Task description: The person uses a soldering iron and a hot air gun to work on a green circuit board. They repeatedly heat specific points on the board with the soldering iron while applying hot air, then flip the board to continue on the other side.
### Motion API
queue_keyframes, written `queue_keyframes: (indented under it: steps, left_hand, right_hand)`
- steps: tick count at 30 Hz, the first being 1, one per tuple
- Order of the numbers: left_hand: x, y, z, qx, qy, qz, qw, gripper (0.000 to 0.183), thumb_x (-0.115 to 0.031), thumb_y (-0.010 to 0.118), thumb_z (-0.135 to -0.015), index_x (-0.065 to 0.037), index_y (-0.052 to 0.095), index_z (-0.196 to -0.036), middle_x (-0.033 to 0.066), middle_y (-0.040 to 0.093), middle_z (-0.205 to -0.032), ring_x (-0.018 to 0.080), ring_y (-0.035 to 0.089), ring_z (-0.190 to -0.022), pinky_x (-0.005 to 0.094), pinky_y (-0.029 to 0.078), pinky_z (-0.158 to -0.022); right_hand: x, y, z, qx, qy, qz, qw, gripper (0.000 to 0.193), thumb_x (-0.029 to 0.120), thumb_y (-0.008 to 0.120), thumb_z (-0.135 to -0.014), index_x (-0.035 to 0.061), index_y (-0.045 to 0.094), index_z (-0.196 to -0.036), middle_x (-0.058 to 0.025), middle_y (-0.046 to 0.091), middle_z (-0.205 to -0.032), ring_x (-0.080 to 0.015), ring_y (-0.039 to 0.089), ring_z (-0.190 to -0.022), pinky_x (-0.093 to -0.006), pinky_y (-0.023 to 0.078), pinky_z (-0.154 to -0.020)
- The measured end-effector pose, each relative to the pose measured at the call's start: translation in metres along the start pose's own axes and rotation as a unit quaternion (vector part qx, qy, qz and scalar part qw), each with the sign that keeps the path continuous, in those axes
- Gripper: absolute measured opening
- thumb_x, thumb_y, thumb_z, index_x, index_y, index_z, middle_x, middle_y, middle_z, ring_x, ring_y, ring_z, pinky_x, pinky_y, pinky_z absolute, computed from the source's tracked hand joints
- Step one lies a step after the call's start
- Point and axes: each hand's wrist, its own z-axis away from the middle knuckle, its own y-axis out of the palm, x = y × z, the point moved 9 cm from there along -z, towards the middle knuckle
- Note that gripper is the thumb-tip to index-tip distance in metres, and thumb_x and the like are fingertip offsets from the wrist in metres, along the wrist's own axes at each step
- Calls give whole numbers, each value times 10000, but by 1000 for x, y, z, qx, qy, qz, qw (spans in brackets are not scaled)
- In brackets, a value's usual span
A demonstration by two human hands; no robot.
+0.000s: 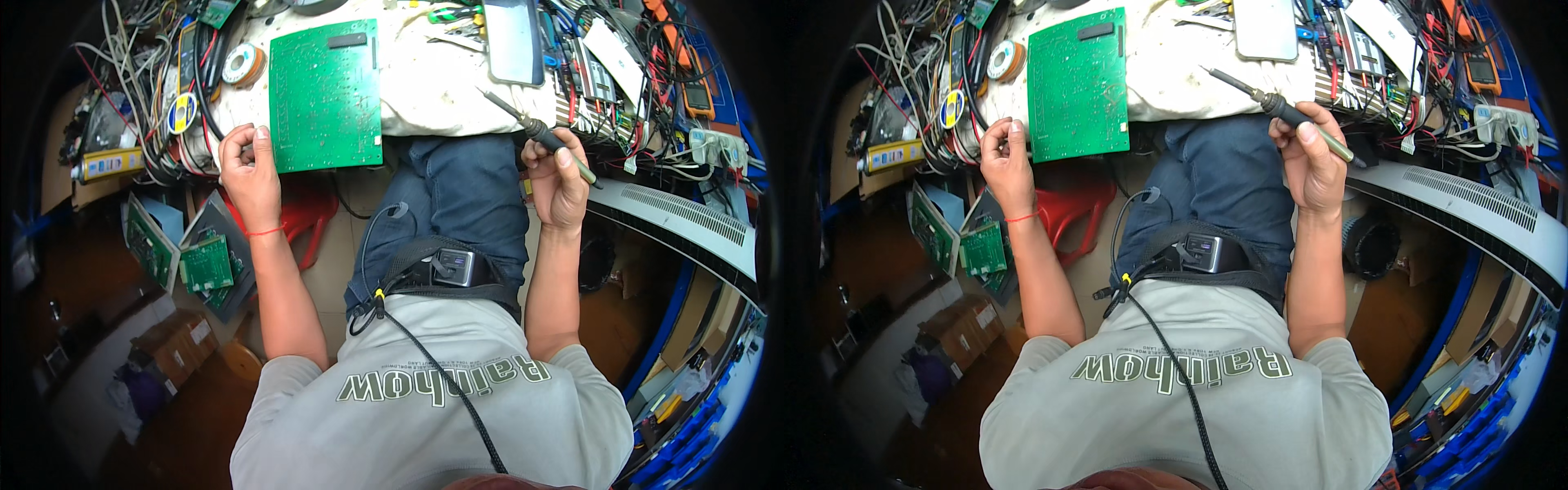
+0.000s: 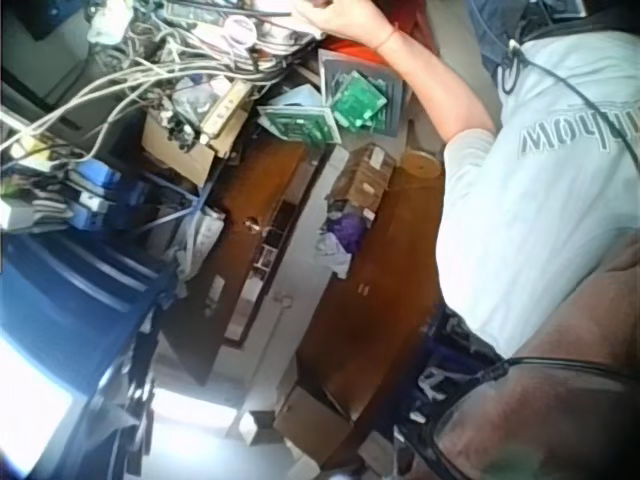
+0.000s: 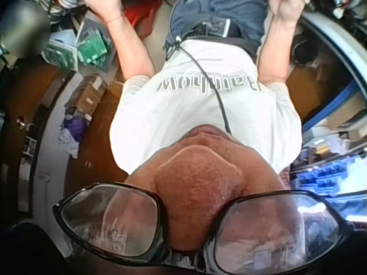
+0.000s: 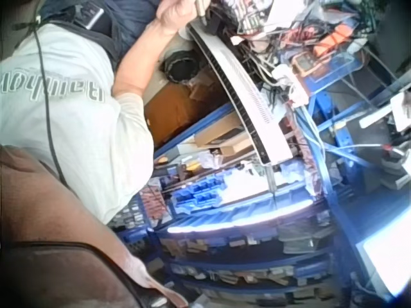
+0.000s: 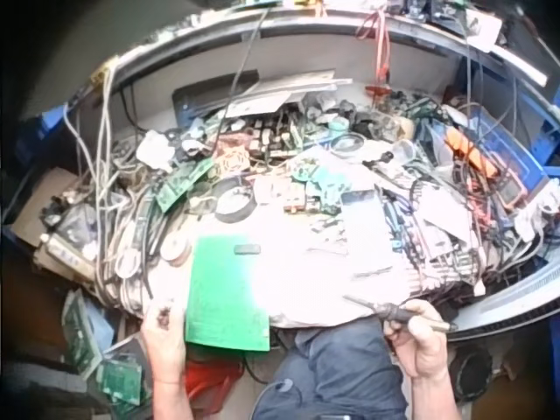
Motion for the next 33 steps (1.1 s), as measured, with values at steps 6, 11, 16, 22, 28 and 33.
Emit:
queue_keyframes:
  steps: [6,11,16,22,28,33]
  left_hand:
    - [20,-12,33,-56,-71,35,995,379,-211,709,-982,8,578,-1262,115,585,-1153,119,579,-913,264,505,-790]
    - [-47,9,50,1,187,-197,962,418,-205,784,-883,-26,613,-1220,168,575,-1288,338,542,-1191,418,444,-1006]
    - [-76,53,68,106,280,-196,934,469,-265,844,-782,-89,659,-1176,116,595,-1305,359,531,-1244,458,420,-1054]
    - [-71,80,71,154,276,-207,926,506,-259,852,-739,-140,668,-1194,71,583,-1365,316,511,-1322,460,386,-1088]
    - [-60,83,71,157,281,-210,923,502,-152,840,-706,-141,671,-1179,64,590,-1360,319,526,-1307,467,380,-1102]
    - [-63,81,71,132,274,-193,933,480,-138,825,-710,-124,677,-1166,83,615,-1326,330,544,-1288,484,383,-1105]
  right_hand:
    - [-13,18,-3,9,18,-13,1000,332,159,658,-961,-4,620,-1248,-145,675,-986,-234,619,-930,-349,461,-840]
    - [-19,22,0,4,35,8,999,337,168,654,-964,-6,617,-1249,-144,675,-985,-232,615,-932,-345,459,-835]
    - [-23,24,0,1,46,18,999,345,181,655,-964,-8,612,-1250,-142,673,-981,-231,614,-929,-339,457,-829]
    - [-25,24,1,-4,50,30,998,347,188,655,-966,-6,610,-1250,-135,669,-973,-226,611,-922,-332,456,-823]
    - [-27,18,1,-11,57,32,998,357,195,659,-965,-1,602,-1258,-134,666,-978,-226,610,-922,-330,453,-825]
    - [-31,18,0,-4,57,25,998,361,195,650,-971,0,594,-1270,-135,660,-976,-236,605,-921,-334,444,-820]
